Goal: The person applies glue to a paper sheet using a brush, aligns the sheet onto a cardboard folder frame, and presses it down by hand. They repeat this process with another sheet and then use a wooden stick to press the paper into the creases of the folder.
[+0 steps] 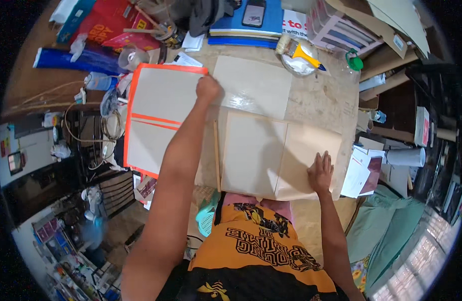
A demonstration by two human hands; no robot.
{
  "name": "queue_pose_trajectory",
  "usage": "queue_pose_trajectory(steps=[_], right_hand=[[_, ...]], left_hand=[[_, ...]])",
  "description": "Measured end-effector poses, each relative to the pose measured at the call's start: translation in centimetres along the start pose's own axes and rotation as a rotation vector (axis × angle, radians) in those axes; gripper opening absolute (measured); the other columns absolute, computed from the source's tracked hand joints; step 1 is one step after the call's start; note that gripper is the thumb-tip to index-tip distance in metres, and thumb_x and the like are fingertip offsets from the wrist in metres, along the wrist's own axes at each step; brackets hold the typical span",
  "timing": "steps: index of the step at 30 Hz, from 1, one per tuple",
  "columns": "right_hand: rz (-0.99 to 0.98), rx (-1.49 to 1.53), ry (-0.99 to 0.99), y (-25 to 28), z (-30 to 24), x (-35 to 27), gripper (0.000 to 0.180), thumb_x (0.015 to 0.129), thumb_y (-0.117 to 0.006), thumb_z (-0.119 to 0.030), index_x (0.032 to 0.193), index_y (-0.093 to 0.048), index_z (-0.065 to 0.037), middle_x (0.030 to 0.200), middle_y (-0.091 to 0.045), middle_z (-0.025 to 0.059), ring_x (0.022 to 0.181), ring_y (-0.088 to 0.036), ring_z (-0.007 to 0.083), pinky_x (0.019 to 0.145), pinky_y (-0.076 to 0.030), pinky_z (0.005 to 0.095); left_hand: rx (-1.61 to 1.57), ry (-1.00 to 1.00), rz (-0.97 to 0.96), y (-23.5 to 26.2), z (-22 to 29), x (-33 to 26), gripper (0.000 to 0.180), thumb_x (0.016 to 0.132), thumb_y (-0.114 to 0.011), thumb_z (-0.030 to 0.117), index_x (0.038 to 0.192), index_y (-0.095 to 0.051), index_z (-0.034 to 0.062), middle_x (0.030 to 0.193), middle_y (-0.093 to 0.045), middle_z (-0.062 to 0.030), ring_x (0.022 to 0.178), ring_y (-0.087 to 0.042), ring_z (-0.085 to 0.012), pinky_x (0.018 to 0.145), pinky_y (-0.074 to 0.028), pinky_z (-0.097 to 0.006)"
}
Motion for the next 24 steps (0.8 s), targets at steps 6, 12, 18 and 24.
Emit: queue_pose_trajectory(steps=[6, 12, 18, 24], right_hand=[[0.001, 0.033, -0.169, -0.2, -0.4, 0.0, 0.067, 0.078, -0.064, -0.047, 0.133, -0.045, -0.013, 0.14, -0.039, 0.017, 0.129, -0.035, 0.035, 0.095, -0.032, 0.0588], [0.03, 0.152, -0.109, -0.7, 2.3, -4.2, 0.055, 0.078, -0.059, -0.03, 0.13, -0.05, -0.014, 0.138, -0.041, 0.0164, 0.122, -0.041, 0.033, 0.092, -0.034, 0.0569], [-0.193, 0.095, 0.156, -0.2, 2.5, -5.9, 0.065, 0.075, -0.061, -0.031, 0.134, -0.046, -0.009, 0.147, -0.029, 0.0195, 0.134, -0.027, 0.0371, 0.11, -0.02, 0.0532], [-0.173, 0.081, 0.338, 1.8, 3.5, -6.3, 0.072, 0.079, -0.065, -0.044, 0.138, -0.043, -0.01, 0.149, -0.023, 0.0194, 0.133, -0.029, 0.038, 0.109, -0.023, 0.052]], left_hand=[[-0.064, -0.029, -0.165, 2.1, -5.4, 3.0, 0.027, 0.081, -0.066, 0.029, 0.088, -0.067, 0.0029, 0.079, -0.067, -0.0136, 0.074, -0.065, -0.0279, 0.067, -0.051, -0.038], [-0.945, 0.073, -0.335, 5.6, 1.8, -3.8, 0.01, 0.083, -0.067, 0.015, 0.075, -0.063, 0.0133, 0.059, -0.049, 0.0069, 0.047, -0.038, -0.0033, 0.043, -0.025, -0.021], [-0.799, -0.109, 0.101, 15.7, 5.3, -13.0, 0.006, 0.078, -0.061, 0.002, 0.074, -0.065, 0.0035, 0.063, -0.056, 0.0035, 0.055, -0.044, -0.0038, 0.048, -0.033, -0.022], [-0.6, -0.195, 0.276, 17.9, 10.4, -28.0, 0.005, 0.079, -0.066, 0.007, 0.078, -0.063, 0.0032, 0.06, -0.054, 0.0023, 0.054, -0.046, -0.0063, 0.05, -0.037, -0.024]])
Point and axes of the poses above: each hand's wrist, its own x-axis towards the middle knuckle, its own y-axis out of the back of the hand, z = x × y, the point moved 8 cm from there along x, towards the middle knuckle
